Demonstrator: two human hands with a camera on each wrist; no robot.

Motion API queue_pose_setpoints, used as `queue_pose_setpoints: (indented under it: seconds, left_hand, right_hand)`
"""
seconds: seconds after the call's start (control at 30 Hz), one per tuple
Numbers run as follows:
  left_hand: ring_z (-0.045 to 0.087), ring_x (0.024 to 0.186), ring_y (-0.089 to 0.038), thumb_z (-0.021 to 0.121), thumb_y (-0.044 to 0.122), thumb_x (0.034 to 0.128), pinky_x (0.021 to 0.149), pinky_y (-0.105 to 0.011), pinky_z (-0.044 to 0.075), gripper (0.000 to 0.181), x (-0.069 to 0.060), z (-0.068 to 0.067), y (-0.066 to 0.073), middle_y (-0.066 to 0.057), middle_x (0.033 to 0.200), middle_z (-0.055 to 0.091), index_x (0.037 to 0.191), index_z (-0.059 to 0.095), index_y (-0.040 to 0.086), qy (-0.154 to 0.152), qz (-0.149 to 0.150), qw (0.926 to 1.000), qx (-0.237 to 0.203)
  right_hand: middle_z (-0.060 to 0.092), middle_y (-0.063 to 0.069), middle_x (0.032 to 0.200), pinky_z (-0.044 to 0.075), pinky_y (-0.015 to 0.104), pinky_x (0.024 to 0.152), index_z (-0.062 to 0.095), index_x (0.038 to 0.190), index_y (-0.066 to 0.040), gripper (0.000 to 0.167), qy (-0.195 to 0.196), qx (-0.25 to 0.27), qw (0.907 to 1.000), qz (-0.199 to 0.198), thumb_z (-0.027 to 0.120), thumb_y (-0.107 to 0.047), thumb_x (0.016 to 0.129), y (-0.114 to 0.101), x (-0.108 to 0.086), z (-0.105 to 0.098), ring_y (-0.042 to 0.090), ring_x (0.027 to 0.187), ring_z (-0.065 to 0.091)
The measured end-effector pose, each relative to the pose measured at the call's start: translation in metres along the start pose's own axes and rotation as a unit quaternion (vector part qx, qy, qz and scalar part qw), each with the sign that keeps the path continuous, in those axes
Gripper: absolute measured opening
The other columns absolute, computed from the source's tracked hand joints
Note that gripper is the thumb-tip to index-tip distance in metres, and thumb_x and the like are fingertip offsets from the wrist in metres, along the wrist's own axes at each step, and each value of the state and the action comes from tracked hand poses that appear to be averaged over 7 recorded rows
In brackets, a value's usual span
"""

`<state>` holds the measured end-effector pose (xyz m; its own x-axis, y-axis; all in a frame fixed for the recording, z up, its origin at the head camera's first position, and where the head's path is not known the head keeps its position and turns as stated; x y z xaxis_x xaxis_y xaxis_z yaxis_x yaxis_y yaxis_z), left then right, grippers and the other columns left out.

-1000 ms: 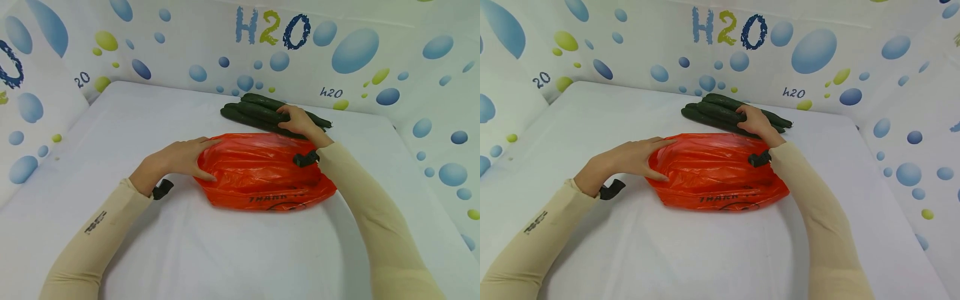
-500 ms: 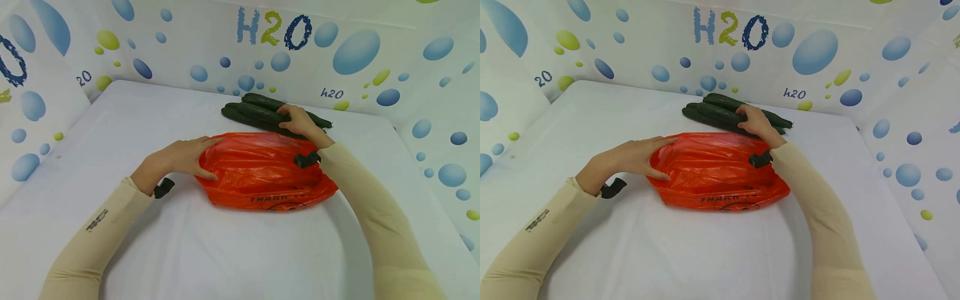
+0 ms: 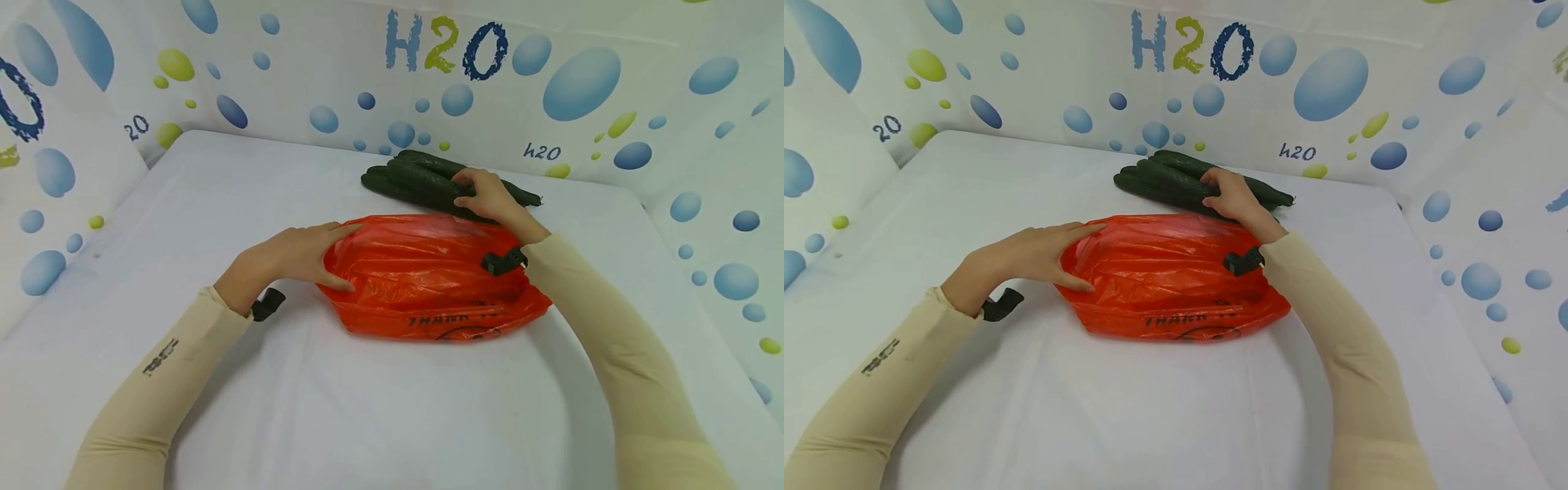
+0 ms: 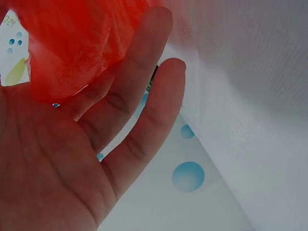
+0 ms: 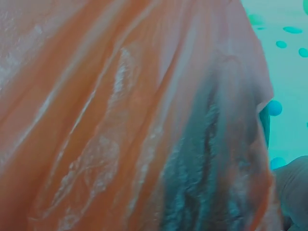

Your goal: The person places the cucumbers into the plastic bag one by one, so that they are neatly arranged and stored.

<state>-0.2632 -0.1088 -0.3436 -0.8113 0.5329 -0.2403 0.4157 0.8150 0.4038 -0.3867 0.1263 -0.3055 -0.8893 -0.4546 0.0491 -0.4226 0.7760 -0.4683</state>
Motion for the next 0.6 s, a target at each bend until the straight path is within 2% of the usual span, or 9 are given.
queue_pose_setpoints:
  seconds: [0.3,0.6]
  left_hand:
    - [0.044,0.130,-0.035,0.076,0.054,0.0763,0.095,-0.058,0.048,0.102,0.003,-0.001,0.000,-0.014,0.148,0.040,0.155,0.025,0.016,0.006,-0.003,1.0000,0.002]
    - [0.043,0.132,-0.036,0.075,0.053,0.0777,0.096,-0.059,0.047,0.099,0.005,0.003,-0.001,-0.015,0.150,0.039,0.155,0.025,0.016,0.005,-0.004,1.0000,0.005]
  right_hand:
    - [0.054,0.027,0.131,0.038,0.051,0.107,0.052,0.130,0.007,0.040,0.035,0.017,0.9992,-0.012,0.062,-0.001,0.092,-0.016,-0.002,-0.020,0.043,0.122,0.050]
    - [0.056,0.024,0.131,0.039,0.048,0.108,0.053,0.130,0.005,0.041,0.062,0.033,0.9968,-0.037,0.063,-0.003,0.092,-0.042,-0.018,-0.026,0.039,0.123,0.052]
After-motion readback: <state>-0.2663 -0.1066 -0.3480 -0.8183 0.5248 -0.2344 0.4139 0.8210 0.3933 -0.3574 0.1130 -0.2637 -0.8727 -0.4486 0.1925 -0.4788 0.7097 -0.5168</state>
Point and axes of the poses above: each hand's wrist, its own x-axis towards the middle knuckle, its own z-axis out of the palm, y = z × x, the point moved 9 cm from there along x, towards the middle knuckle
